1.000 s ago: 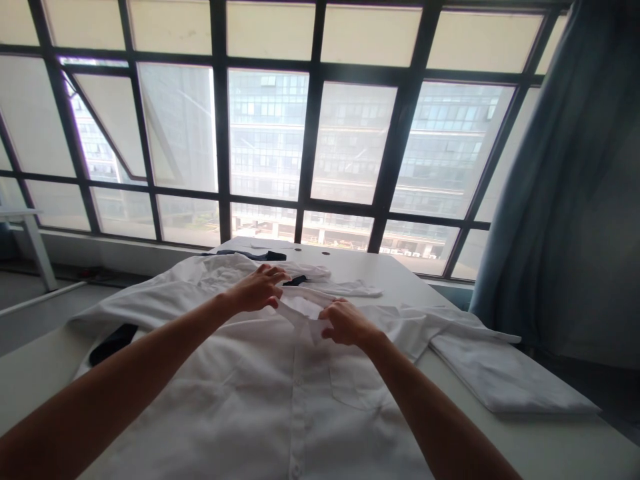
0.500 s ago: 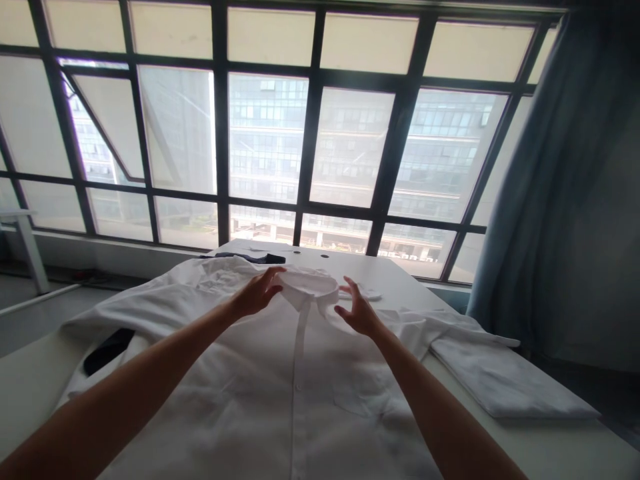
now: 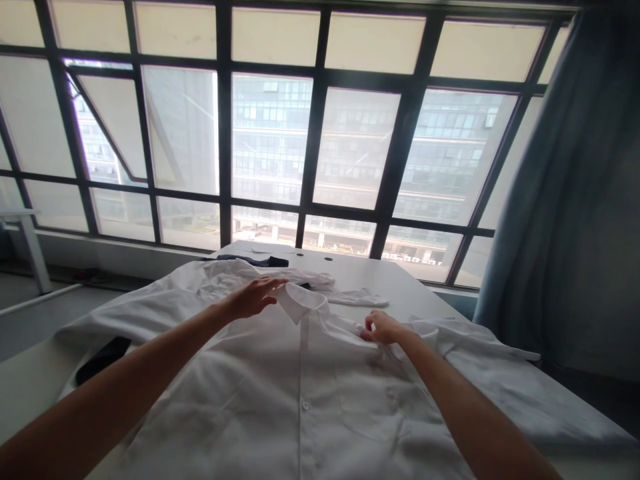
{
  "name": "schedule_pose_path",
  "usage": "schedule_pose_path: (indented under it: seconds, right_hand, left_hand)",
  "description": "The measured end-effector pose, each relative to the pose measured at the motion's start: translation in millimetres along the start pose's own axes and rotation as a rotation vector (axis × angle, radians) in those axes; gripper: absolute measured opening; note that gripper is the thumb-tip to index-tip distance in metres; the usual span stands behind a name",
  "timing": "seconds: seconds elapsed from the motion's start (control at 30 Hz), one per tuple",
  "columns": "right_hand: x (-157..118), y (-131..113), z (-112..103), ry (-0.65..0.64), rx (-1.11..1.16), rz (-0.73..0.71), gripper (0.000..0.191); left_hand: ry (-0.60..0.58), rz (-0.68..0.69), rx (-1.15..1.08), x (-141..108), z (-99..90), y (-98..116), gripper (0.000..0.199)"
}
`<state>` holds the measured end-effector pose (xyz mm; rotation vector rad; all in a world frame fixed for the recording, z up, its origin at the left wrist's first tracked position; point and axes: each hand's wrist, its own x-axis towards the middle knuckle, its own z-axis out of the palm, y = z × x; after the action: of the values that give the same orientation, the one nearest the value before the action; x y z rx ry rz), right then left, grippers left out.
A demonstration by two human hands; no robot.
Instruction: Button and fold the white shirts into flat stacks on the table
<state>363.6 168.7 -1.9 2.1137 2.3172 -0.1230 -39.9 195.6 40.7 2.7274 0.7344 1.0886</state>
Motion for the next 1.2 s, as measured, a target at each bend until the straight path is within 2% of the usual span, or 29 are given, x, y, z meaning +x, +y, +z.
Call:
schedule_pose_path:
  seconds: [0.1,0.17,0.27,0.3,0.43,0.5,0.57,0.67,0.77,0.87,0.97,1.07,1.13,1.2]
  right_hand:
    - [5.0,8.1,-7.7,-0.062,0.02,0.033,0.022]
    - [5.7,16.5,-13.2,-0.076,0.078,0.051,0.028]
    - [3.1,31.2,-23.4,-0.001,0.093,0.057,0.04]
    - [1.7,36.2,-27.4,0.029,0.08,0.062,0.038]
    - [-4.8,55.2,-44.0,0.08,0.041,0.069,0.008]
    - [-7.6,62.8,-51.0,0.097,0.045,0.08,0.01]
    - [-10.0,68.2,-57.8,0.127,0.055,0.11,0.013]
    - [-12.4,72.3,-71.7,0.201,0.071,0.173,0.015]
    - [-9.9,73.6,-90.1,0.299,0.072,0.246,0.019]
    - [0.2,71.9,-102.5,0.409,0.093,0.412,0.028]
    - [14.0,64.3,-96.2,0.497,0.094,0.581,0.041]
    - [22.1,49.0,-72.6,0.48,0.045,0.641,0.062]
    - [19.8,34.7,-52.8,0.411,-0.003,0.553,0.065]
    - [10.1,19.2,-33.1,0.317,-0.059,0.357,0.058]
  left_hand:
    - [-0.045,-0.111,0.031,-3.5,2.6,-14.5,0.047]
    - [-0.121,-0.207,0.001,-6.9,3.9,-26.8,0.042]
    - [-0.2,-0.315,-0.116,-14.2,8.9,-43.9,0.033]
    - [-0.188,-0.332,-0.144,-16.9,12.0,-48.3,0.032]
    - [-0.068,-0.328,-0.146,-24.1,27.4,-58.5,0.037]
    - [-0.033,-0.322,-0.112,-20.7,30.2,-61.7,0.037]
    - [-0.012,-0.339,-0.074,-10.4,25.8,-65.0,0.035]
    - [0.007,-0.376,0.028,15.6,7.9,-69.8,0.03]
    - [0.09,-0.371,0.236,47.6,-11.4,-73.1,0.027]
    - [0.172,-0.358,0.469,76.7,-18.1,-75.3,0.028]
    - [0.165,-0.437,0.664,90.8,-7.3,-76.2,0.032]
    - [0.013,-0.571,0.749,80.9,13.7,-72.9,0.043]
    - [-0.127,-0.608,0.739,61.4,26.3,-67.8,0.043]
    - [-0.22,-0.6,0.723,34.8,32.9,-61.5,0.043]
